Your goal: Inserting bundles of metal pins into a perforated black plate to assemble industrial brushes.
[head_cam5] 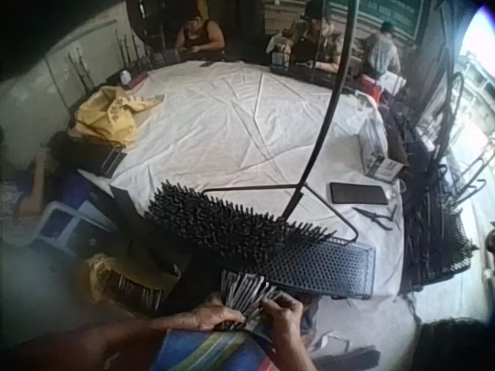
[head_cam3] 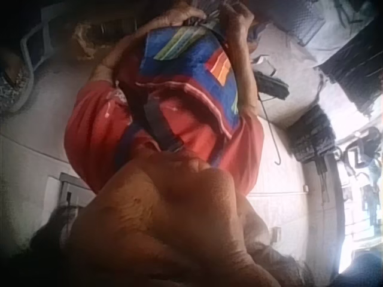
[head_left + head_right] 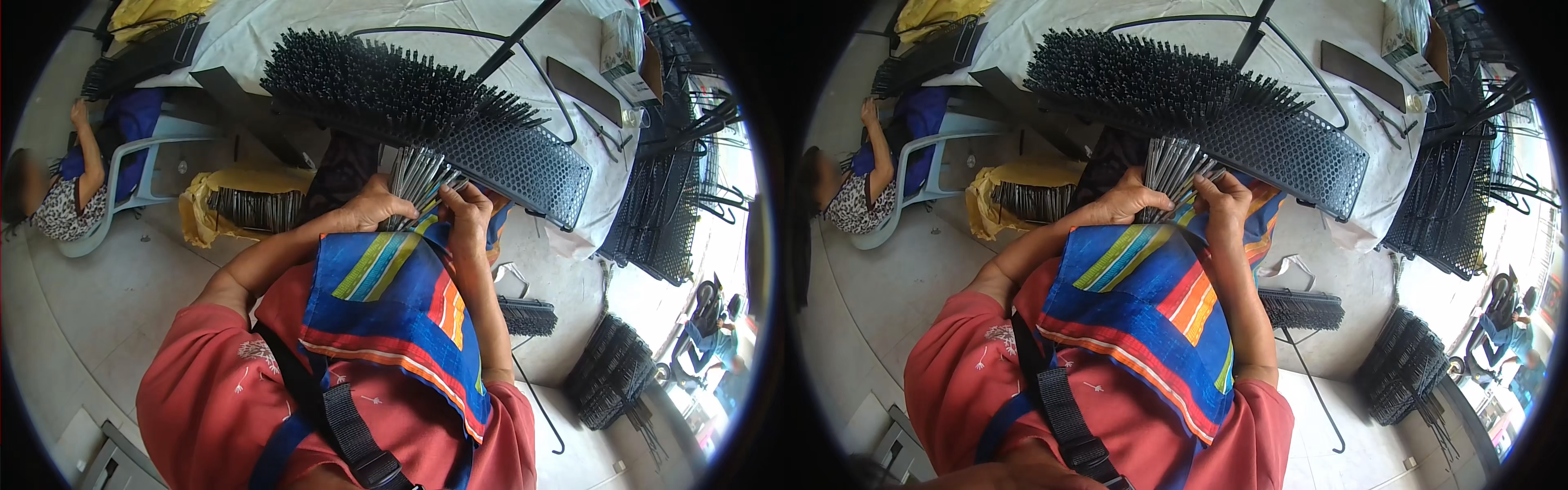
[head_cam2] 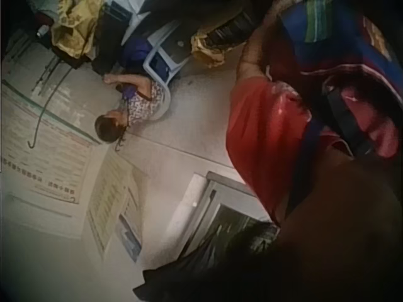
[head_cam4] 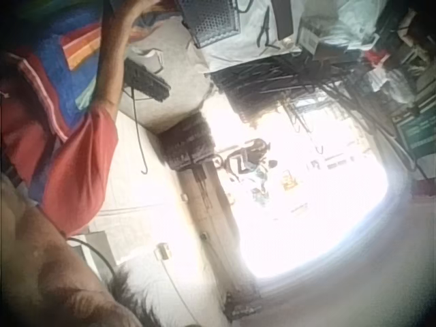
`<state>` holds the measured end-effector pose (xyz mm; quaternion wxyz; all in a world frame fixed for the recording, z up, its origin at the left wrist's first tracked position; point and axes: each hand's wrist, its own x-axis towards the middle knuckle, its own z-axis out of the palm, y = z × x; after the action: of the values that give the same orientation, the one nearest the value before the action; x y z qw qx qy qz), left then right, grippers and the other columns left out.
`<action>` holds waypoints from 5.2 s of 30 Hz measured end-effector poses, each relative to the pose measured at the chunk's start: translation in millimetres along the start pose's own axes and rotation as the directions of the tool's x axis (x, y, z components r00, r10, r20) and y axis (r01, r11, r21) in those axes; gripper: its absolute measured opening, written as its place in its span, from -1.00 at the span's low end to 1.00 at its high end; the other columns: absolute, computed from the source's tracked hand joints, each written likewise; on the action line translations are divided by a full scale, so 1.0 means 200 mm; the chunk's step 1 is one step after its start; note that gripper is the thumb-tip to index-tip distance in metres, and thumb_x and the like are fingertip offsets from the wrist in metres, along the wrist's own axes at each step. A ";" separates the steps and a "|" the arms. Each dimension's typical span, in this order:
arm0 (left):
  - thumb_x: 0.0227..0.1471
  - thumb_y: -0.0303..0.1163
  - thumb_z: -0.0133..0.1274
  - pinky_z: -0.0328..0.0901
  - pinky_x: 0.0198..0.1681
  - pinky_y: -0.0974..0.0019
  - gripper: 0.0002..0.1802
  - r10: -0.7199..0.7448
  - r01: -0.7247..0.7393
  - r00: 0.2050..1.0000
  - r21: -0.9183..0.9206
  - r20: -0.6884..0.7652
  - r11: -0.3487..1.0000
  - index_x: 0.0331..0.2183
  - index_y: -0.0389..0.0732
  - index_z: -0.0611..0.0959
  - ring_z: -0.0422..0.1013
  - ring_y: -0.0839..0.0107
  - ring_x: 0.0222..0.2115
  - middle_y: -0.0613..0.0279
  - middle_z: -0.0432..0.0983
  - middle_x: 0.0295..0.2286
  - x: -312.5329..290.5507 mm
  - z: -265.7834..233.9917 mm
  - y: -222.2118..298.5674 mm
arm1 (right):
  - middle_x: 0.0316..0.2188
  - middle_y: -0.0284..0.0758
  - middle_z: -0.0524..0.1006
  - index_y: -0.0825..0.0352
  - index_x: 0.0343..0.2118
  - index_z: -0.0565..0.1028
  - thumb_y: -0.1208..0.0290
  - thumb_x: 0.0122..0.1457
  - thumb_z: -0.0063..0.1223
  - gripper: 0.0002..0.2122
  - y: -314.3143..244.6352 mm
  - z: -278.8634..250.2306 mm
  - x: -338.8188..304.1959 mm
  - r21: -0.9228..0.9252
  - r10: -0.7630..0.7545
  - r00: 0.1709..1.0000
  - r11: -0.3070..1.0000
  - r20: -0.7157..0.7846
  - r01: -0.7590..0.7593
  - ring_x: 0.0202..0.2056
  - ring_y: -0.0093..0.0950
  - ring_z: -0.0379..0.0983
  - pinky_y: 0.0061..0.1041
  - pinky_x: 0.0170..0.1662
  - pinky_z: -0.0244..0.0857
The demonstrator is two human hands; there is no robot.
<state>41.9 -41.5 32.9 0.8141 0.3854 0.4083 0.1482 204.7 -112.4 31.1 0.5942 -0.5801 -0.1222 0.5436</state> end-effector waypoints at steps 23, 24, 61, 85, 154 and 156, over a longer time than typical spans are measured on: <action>-0.04 -0.52 0.14 0.40 -0.10 0.27 -0.67 -0.091 0.224 0.962 -0.552 0.257 0.803 -0.15 -0.24 0.56 0.48 0.38 -0.22 0.19 0.55 -0.25 0.03 0.00 -0.05 | -0.14 -0.07 0.46 0.46 -0.12 0.46 0.15 0.01 0.16 -0.53 -0.07 0.03 -0.17 -0.621 -0.607 0.492 -0.002 0.624 0.784 -0.17 -0.11 0.45 -0.32 -0.10 0.35; -0.05 -0.54 0.13 0.41 -0.12 0.28 -0.67 -0.099 0.214 0.966 -0.527 0.237 0.822 -0.16 -0.24 0.56 0.49 0.38 -0.24 0.18 0.55 -0.27 0.03 0.00 -0.05 | -0.17 -0.08 0.47 0.45 -0.15 0.46 0.23 0.00 0.17 -0.57 -0.07 0.03 -0.16 -0.601 -0.619 0.537 0.128 0.573 0.789 -0.18 -0.12 0.46 -0.32 -0.11 0.35; -0.25 -0.62 0.19 0.38 -0.22 0.36 -0.64 0.108 -0.095 0.993 0.197 -0.056 0.976 -0.26 -0.27 0.61 0.49 0.47 -0.36 0.23 0.58 -0.36 -0.02 0.04 0.05 | -0.63 -0.43 0.49 0.37 -0.47 0.54 0.54 0.07 0.13 -0.96 -0.11 0.00 0.00 -0.121 0.112 0.992 0.987 0.063 -0.104 -0.71 -0.67 0.26 -0.68 -0.63 0.07; -0.27 -0.59 0.15 0.36 -0.34 0.40 -0.71 0.245 -0.204 0.958 0.247 -0.148 0.947 -0.34 -0.26 0.60 0.45 0.50 -0.45 0.30 0.53 -0.47 -0.04 0.02 0.07 | -0.67 -0.49 0.43 0.34 -0.51 0.50 0.57 0.09 0.08 -0.94 -0.11 -0.03 -0.08 -0.025 -0.066 0.990 0.998 -0.126 0.064 -0.70 -0.71 0.24 -0.67 -0.61 0.08; -0.26 -0.67 0.12 0.41 -0.36 0.27 -0.72 -0.029 0.026 1.000 -0.198 -0.012 0.980 -0.35 -0.35 0.58 0.50 0.30 -0.48 0.08 0.54 -0.48 -0.03 -0.10 0.01 | -0.42 -0.27 0.53 0.33 -0.37 0.57 0.61 -0.06 0.21 -0.85 -0.35 0.22 0.19 -0.693 -0.756 0.557 0.196 0.345 0.694 -0.48 -0.40 0.53 -0.54 -0.37 0.37; -0.26 -0.67 0.13 0.41 -0.36 0.27 -0.72 -0.026 0.023 1.000 -0.196 -0.013 0.980 -0.35 -0.35 0.58 0.50 0.30 -0.48 0.08 0.54 -0.48 -0.03 -0.10 0.01 | -0.41 -0.27 0.53 0.31 -0.36 0.57 0.58 -0.05 0.21 -0.85 -0.36 0.22 0.15 -0.738 -0.740 0.559 0.127 0.374 0.662 -0.49 -0.38 0.52 -0.53 -0.37 0.37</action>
<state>23.4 -32.9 30.8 0.8468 0.2970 0.4027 0.1806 218.8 -44.1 89.1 0.4340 -0.6775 -0.5918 0.0483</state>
